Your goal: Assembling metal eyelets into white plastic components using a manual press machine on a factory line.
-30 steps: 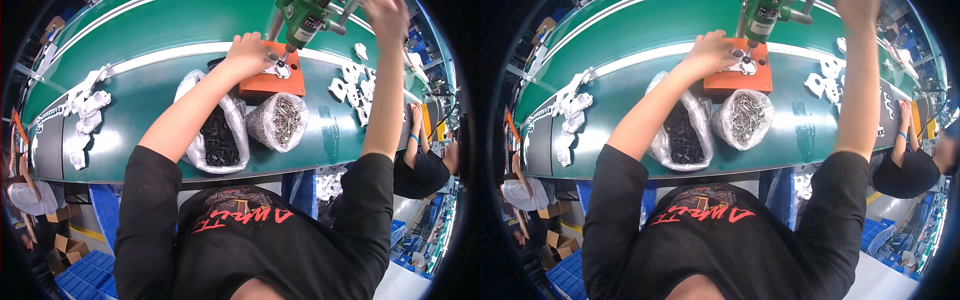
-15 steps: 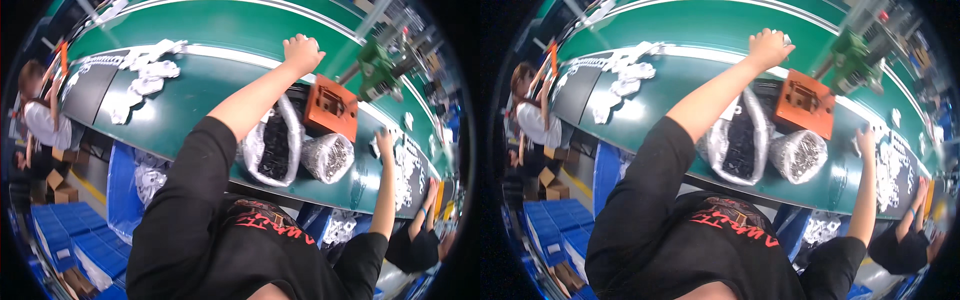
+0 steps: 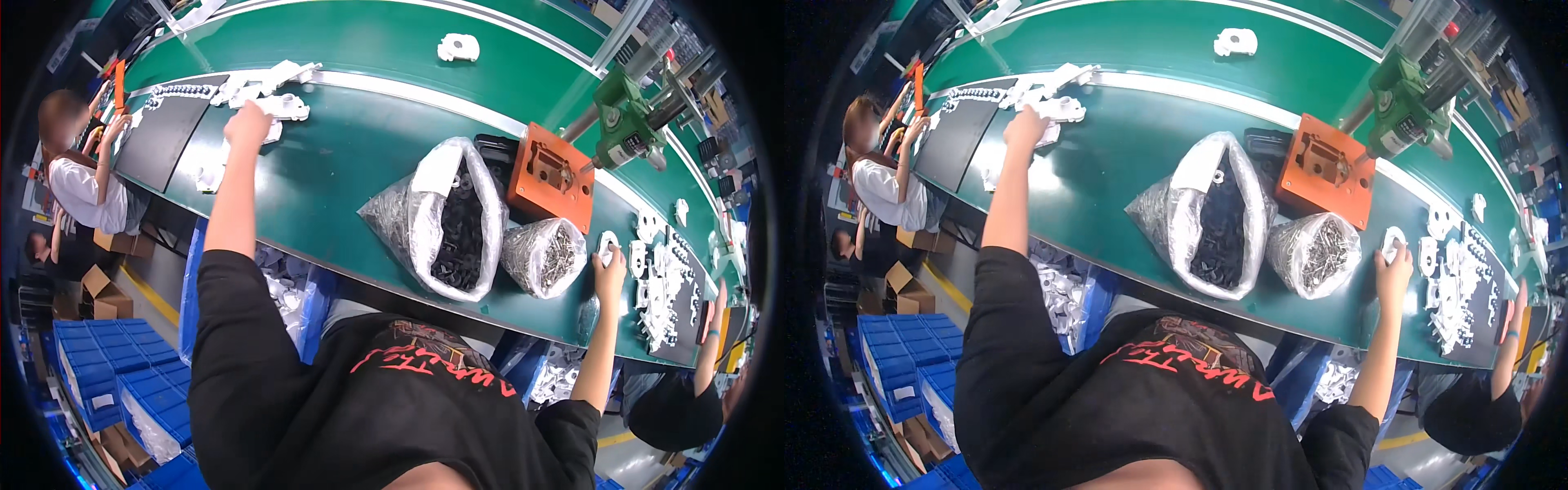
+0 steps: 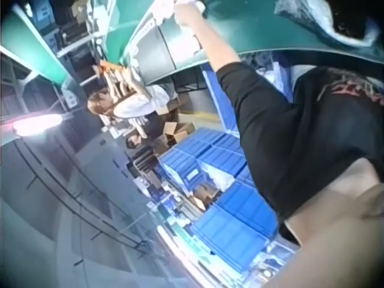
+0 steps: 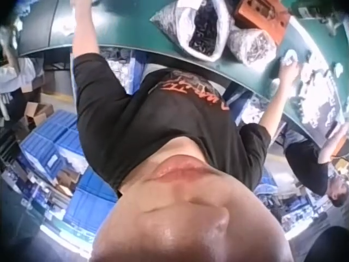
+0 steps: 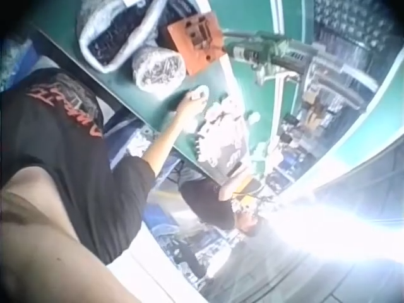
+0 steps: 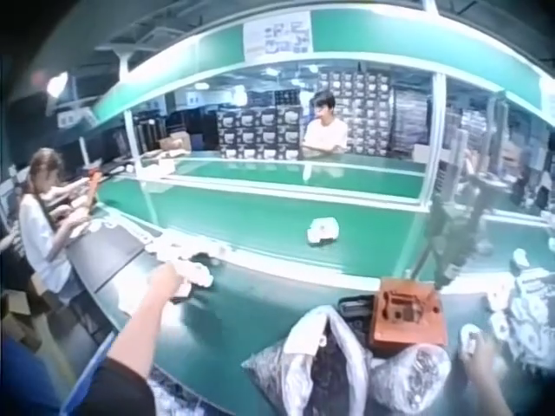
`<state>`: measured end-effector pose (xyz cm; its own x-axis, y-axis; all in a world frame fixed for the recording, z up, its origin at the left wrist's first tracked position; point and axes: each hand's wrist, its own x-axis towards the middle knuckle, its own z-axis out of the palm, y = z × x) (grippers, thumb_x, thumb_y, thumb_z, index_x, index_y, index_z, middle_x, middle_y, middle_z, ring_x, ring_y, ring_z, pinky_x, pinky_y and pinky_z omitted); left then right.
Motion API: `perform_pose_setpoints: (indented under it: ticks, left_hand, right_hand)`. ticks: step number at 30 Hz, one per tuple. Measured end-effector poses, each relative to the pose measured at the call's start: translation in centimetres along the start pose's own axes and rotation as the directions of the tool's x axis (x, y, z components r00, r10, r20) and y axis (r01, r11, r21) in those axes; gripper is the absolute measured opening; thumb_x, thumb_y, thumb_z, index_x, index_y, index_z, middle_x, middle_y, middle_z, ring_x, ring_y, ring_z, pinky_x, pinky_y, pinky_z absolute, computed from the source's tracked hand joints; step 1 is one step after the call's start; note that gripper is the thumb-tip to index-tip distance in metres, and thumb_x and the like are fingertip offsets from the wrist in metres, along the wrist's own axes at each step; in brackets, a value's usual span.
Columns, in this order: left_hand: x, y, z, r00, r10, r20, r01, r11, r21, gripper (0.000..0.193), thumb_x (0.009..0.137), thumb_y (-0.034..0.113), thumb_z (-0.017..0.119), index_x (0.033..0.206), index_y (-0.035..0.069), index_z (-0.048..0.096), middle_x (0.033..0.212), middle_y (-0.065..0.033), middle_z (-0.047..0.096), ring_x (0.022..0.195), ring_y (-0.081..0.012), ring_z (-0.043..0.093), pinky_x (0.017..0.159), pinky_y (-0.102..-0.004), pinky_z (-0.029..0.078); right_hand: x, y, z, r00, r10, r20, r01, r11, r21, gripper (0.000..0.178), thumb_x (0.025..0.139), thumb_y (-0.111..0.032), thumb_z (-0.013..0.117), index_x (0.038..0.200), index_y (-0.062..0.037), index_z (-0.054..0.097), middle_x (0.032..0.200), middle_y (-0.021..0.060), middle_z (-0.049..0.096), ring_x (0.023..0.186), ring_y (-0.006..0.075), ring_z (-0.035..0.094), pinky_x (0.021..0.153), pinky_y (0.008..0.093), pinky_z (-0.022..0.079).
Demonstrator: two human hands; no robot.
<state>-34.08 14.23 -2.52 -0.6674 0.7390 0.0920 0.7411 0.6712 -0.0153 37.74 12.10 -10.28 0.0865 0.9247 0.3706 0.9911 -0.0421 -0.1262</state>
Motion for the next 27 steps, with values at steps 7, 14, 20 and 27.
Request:
perform_pose_setpoints:
  ticks: [7, 14, 20, 27]
  left_hand:
    - [1.4, -3.5, 3.5, 0.998, 0.052, 0.031, -0.051, 0.998, -0.021, 0.048, 0.076, 0.044, 0.056, 0.105, 0.005, 0.060, 0.107, -0.0180, 0.062, 0.101, -0.0369, 0.059, 0.083, -0.0449, 0.047]
    - [-6.0, 0.8, -4.7, 0.944, 0.307, 0.124, -0.233, 0.882, -0.409, 0.033, 0.074, 0.026, 0.060, 0.092, -0.001, 0.054, 0.074, -0.0187, 0.063, 0.080, -0.0248, 0.065, 0.069, -0.0333, 0.049]
    - [-20.4, 10.5, -6.2, 0.514, 0.842, -0.163, -0.144, -0.103, -0.984, 0.045, 0.072, -0.002, 0.060, 0.114, 0.002, 0.044, 0.104, -0.0069, 0.055, 0.097, -0.0149, 0.056, 0.083, -0.0287, 0.046]
    - [-26.7, 15.0, -7.2, 0.355, 0.856, -0.376, -0.281, -0.285, -0.916, 0.037, 0.070, -0.010, 0.068, 0.100, 0.003, 0.052, 0.100, -0.0050, 0.057, 0.092, -0.0119, 0.055, 0.081, -0.0279, 0.044]
  right_hand:
    - [-0.4, -1.3, -1.3, 0.972, 0.223, 0.074, -0.220, 0.974, -0.054, 0.048, 0.079, -0.048, 0.063, 0.107, -0.0104, 0.054, 0.104, 0.0236, 0.055, 0.101, 0.0427, 0.051, 0.084, 0.0475, 0.043]
    - [0.1, -2.4, -6.0, 0.936, 0.310, -0.166, -0.218, 0.882, 0.419, 0.045, 0.077, -0.027, 0.069, 0.110, -0.0018, 0.050, 0.103, 0.0182, 0.056, 0.088, 0.0282, 0.058, 0.079, 0.0366, 0.047]
    - [-5.0, -18.4, -13.7, 0.993, -0.120, 0.019, 0.003, 0.182, 0.983, 0.066, 0.079, -0.018, 0.061, 0.136, -0.0015, 0.032, 0.109, 0.0086, 0.053, 0.093, 0.0146, 0.053, 0.076, 0.0246, 0.045]
    - [-7.1, -22.9, -14.1, 0.907, -0.416, 0.060, 0.050, 0.250, 0.967, 0.083, 0.073, -0.018, 0.073, 0.141, -0.0013, 0.027, 0.125, 0.0112, 0.040, 0.116, 0.0212, 0.044, 0.099, 0.0337, 0.034]
